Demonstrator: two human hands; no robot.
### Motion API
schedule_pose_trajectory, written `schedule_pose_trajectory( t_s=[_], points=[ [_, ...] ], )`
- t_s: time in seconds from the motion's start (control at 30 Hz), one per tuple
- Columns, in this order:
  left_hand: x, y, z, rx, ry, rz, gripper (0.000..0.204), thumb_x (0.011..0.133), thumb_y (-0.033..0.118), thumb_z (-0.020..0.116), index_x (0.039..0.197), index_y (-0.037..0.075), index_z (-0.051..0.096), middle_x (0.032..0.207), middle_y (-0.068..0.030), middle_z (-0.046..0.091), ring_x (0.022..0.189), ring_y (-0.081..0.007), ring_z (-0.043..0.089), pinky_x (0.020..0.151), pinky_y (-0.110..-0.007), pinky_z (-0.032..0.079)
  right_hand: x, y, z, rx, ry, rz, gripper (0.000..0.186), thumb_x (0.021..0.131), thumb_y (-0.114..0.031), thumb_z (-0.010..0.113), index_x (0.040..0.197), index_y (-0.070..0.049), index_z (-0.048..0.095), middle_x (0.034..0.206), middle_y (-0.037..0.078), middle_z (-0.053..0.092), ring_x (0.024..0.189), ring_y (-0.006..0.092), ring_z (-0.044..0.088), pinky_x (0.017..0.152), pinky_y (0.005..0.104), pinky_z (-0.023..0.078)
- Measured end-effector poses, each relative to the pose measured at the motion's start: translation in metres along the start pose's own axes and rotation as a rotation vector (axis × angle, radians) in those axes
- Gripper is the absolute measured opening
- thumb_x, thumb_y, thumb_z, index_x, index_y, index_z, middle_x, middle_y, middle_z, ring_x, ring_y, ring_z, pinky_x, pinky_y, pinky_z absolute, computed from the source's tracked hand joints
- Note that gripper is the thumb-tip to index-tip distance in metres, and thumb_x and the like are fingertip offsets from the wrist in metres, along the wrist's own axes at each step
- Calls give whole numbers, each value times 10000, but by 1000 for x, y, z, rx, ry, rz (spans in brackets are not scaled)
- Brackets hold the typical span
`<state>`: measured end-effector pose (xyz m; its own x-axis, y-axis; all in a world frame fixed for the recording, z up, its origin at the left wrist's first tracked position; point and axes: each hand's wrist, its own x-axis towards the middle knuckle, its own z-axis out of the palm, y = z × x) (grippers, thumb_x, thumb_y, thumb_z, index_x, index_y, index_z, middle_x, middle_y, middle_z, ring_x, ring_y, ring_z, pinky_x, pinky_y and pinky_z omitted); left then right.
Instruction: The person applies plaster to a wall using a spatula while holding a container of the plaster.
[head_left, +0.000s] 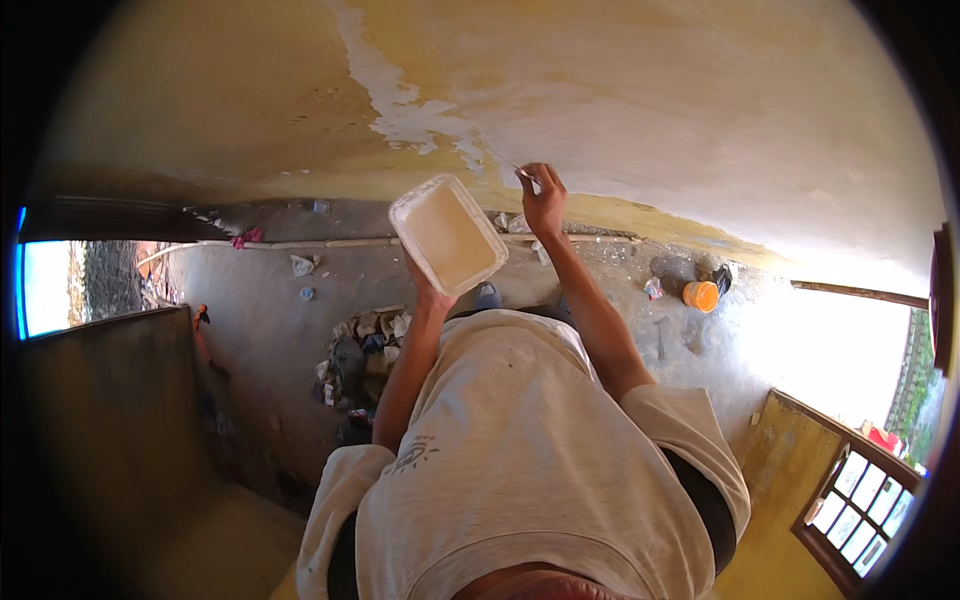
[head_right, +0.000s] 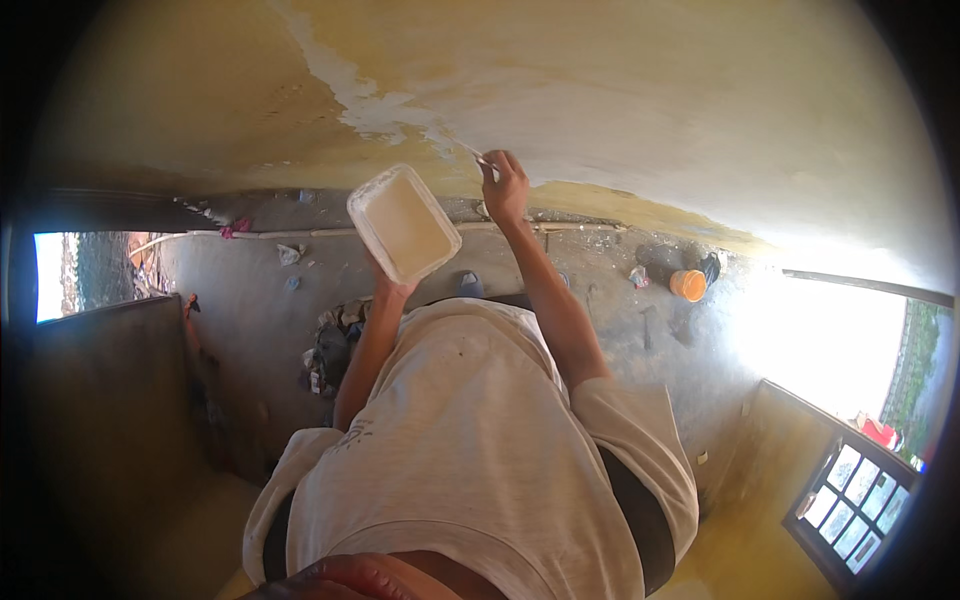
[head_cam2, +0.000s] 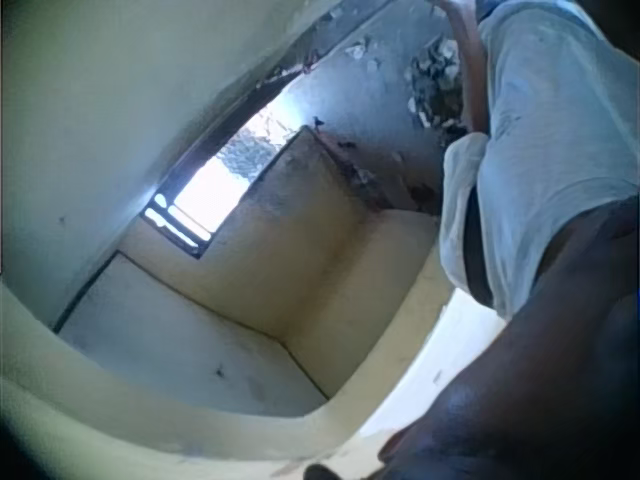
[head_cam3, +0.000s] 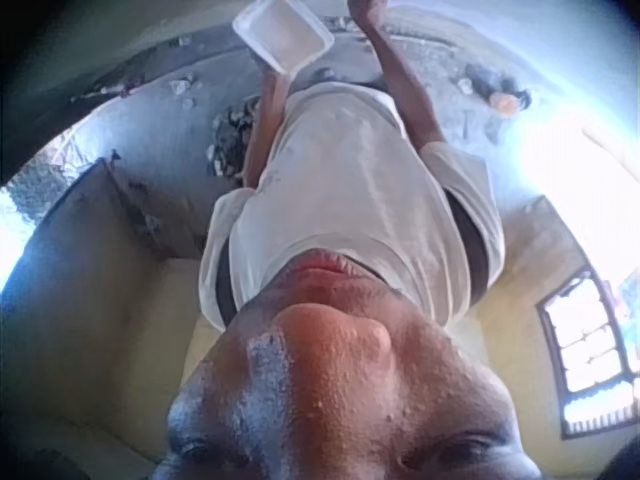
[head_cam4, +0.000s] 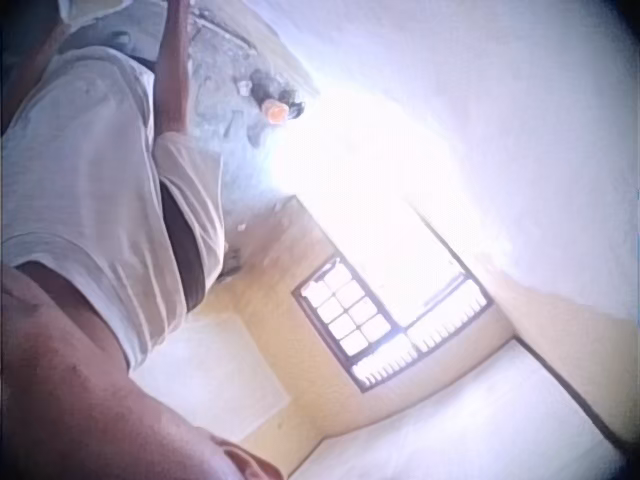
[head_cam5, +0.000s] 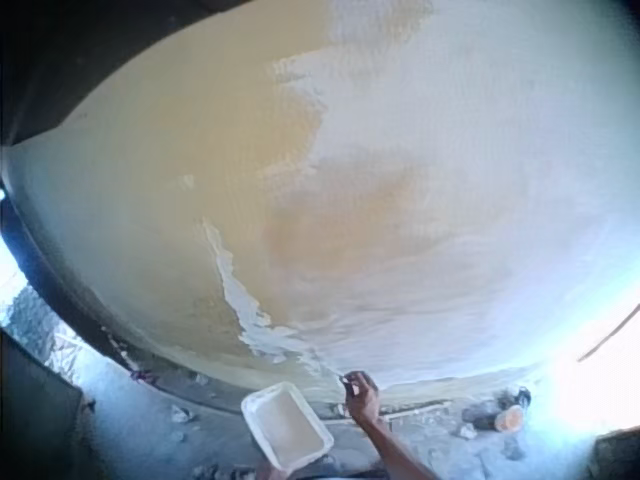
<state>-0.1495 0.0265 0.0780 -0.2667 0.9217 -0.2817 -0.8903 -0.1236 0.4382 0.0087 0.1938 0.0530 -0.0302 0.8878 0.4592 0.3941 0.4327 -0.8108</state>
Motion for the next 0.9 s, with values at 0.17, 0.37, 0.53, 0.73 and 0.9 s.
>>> schedule_pose_trajectory(
  t_s=[0.17,0.37,0.53,0.73,0.9],
  points=[
    [-5,17,-27,-5,60,46,578,1024,532,360,1418,122,466,1341,-58,575,1181,-248,597,976,-426,527,37,-17,37,-42,51,-54,90,828,-5,677,878,-54,620,853,141,640,779,376,641,663,445,500],
    [0,22,-31,-21,90,33,575,1022,532,367,1416,125,463,1344,-62,573,1176,-255,600,964,-427,536,75,-33,-35,-219,368,-146,136,786,18,707,858,-26,600,825,150,614,783,371,625,667,428,486],
    [8,16,-32,18,37,5,581,1015,539,365,1406,124,478,1313,-55,592,1171,-251,605,967,-431,532,48,-34,-94,-285,525,-57,105,856,-50,711,934,-13,652,805,108,626,715,260,608,644,381,467],
    [7,21,-21,56,-8,-16,584,1011,548,368,1405,132,484,1307,-49,597,1173,-247,604,962,-434,536,-14,-15,-53,-261,248,9,95,857,-41,719,940,-24,675,850,111,658,742,232,643,642,362,496],
    [0,25,-26,8,-37,-21,596,1007,558,375,1417,139,477,1321,-52,595,1183,-259,601,974,-453,528,-7,-24,26,-126,42,-40,101,833,-26,704,877,-44,614,866,129,641,793,344,644,667,420,507]
  ],
)
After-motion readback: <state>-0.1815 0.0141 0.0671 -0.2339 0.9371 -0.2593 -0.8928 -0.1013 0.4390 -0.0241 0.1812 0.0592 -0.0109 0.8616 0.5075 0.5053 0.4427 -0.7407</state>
